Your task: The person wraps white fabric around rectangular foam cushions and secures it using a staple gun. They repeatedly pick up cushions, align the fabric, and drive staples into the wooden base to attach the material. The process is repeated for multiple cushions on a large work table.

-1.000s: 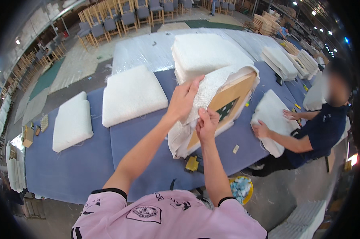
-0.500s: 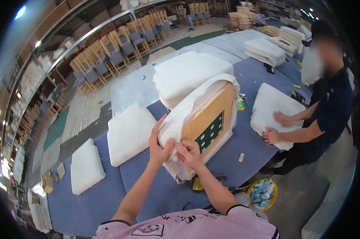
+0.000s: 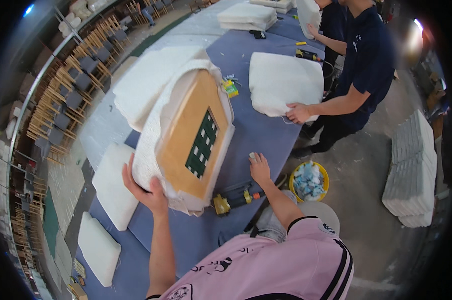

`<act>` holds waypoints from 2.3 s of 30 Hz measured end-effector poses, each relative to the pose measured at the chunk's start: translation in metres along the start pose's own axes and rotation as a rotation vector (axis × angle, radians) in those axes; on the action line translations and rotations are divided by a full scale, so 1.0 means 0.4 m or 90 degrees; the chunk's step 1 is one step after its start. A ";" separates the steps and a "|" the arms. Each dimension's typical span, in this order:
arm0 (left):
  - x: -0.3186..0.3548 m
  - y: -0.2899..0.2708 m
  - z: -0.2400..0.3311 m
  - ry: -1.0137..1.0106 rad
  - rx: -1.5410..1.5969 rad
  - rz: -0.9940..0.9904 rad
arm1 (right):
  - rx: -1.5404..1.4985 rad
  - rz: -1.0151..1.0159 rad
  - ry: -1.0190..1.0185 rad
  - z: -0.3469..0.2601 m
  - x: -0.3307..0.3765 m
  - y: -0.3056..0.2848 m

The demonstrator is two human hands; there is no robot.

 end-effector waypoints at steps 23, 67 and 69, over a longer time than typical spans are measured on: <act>0.048 0.039 0.062 -0.101 0.123 -0.100 | -0.837 -0.125 -0.017 -0.129 -0.352 -1.028; 0.064 0.043 0.110 -0.130 0.119 -0.109 | -0.120 -0.053 -0.508 -0.544 -0.242 -1.192; 0.065 0.043 0.109 -0.139 0.133 -0.106 | -0.110 -0.071 -0.501 -0.551 -0.242 -1.196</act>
Point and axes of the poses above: each hand's wrist, its own x-axis away from the middle knuckle, its own y-axis out of the palm, z = x × y, the point moved 5 cm from there along -x, towards the middle knuckle, and after that the axes turned 14 degrees about x, right-handed, at the moved point
